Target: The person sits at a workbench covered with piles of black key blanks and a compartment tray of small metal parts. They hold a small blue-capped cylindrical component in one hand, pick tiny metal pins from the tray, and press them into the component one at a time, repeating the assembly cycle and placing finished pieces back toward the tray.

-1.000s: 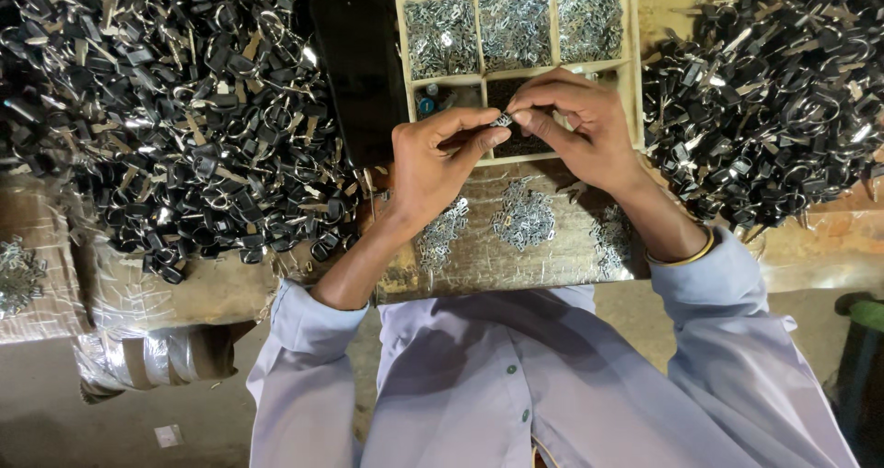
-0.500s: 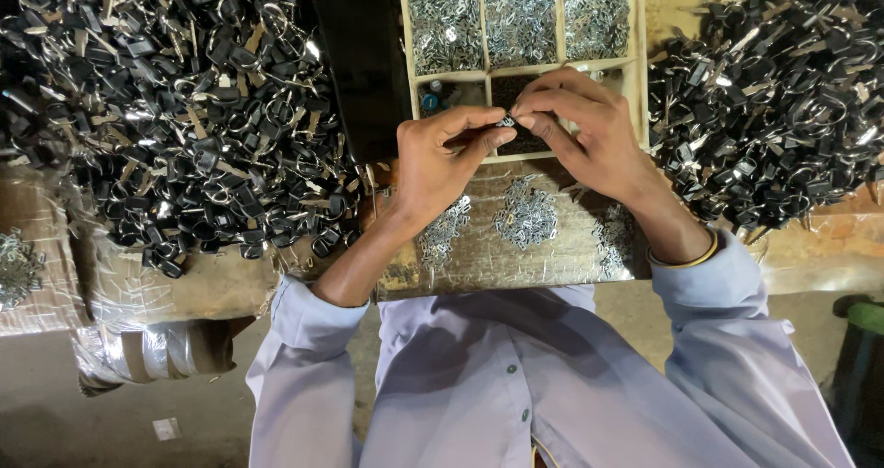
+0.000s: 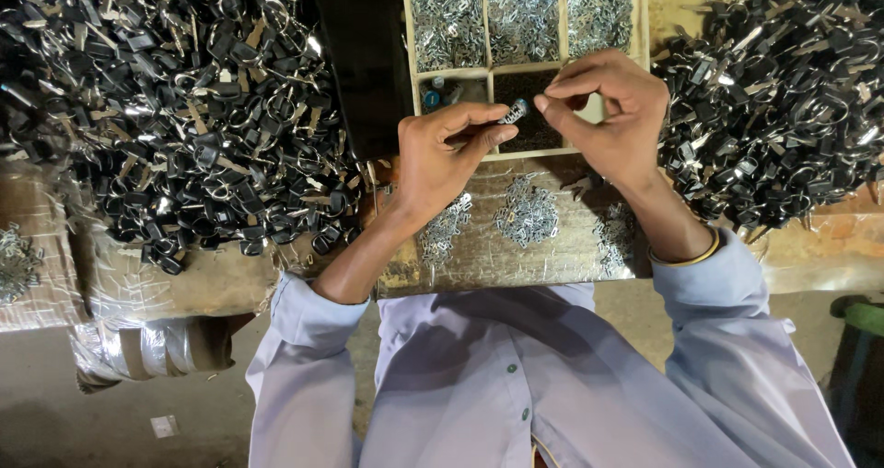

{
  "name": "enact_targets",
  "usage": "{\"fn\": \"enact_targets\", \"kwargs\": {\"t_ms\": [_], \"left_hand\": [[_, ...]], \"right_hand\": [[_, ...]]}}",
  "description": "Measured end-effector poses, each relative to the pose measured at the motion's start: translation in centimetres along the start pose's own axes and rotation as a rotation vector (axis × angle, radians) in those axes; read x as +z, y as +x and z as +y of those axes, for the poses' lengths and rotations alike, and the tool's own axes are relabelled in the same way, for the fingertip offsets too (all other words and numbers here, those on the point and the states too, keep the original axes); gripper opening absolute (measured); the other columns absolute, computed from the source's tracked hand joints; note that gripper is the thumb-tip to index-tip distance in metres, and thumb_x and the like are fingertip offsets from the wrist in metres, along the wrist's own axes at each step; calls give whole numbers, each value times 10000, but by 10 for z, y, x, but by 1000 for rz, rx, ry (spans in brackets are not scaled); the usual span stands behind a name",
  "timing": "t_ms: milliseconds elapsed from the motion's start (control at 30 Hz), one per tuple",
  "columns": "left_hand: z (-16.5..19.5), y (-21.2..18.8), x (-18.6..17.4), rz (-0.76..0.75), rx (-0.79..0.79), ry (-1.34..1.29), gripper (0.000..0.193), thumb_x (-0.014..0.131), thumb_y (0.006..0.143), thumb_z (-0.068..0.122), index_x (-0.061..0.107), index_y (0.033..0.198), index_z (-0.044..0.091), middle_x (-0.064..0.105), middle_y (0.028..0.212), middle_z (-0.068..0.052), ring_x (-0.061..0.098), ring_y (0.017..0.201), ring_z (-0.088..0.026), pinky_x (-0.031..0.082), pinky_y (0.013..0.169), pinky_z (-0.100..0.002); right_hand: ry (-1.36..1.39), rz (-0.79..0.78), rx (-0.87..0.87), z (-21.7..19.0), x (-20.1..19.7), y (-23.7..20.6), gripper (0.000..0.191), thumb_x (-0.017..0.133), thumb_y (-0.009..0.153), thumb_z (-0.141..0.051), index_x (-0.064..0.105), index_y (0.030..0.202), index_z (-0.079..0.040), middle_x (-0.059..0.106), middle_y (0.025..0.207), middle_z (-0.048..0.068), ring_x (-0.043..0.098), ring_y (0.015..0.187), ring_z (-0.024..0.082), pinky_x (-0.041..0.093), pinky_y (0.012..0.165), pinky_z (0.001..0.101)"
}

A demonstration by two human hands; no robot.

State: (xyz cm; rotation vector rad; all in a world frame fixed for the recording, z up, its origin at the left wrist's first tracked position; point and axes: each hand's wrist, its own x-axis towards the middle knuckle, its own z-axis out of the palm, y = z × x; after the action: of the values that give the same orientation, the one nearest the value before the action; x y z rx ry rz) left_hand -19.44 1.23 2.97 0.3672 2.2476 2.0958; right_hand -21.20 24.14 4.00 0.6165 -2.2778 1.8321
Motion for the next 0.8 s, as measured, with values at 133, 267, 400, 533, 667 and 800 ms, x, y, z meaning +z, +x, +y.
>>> {"fn": "enact_targets", "kwargs": {"t_ms": [133,267,400,533,667,800], "left_hand": [[-2,0,0,-11,9,-2,219,793,930,27,744,1141,4,798,1044,-97,786,951,-134,677,823,-250],[-2,0,0,-20,-25,-15,210,804,920,48,744,1116,-1,800,1011,-87,784,916,-125,679,786,-247],[-1,0,-1,-39,-13,-39,190,806,926,51,743,1097,-3,803,1009,-81,788,938,-125,676,818,-247],[1,0,-1,-24,11,-3,206,824,908,62,749,1090,1,802,1007,-76,783,933,-124,667,822,-247],[3,1,-2,-26,8,52,211,851,883,76,765,1063,7,806,976,-73,783,888,-120,656,785,-245],[3,1,-1,-18,8,22,201,834,896,66,763,1077,15,806,991,-82,789,902,-123,662,782,-244]], "right_hand": [[231,-22,202,3,3,-2,148,790,968,83,715,1050,-14,657,1144,106,638,900,104,533,704,204],[503,-128,330,3,11,0,123,715,978,74,725,1072,-3,653,1137,92,637,862,108,555,701,228],[591,-191,399,-1,12,0,146,675,1002,67,737,1115,-2,594,1203,63,619,979,113,571,817,252],[539,-227,397,-3,12,-1,161,677,1009,74,748,1124,-14,567,1191,50,585,1081,119,575,935,278],[440,-246,369,-3,11,1,164,705,992,65,759,1118,-26,572,1167,33,576,1069,111,562,908,265],[100,-273,118,-5,5,3,176,760,953,64,756,1115,-5,614,1172,60,599,1052,115,523,886,240]]}}
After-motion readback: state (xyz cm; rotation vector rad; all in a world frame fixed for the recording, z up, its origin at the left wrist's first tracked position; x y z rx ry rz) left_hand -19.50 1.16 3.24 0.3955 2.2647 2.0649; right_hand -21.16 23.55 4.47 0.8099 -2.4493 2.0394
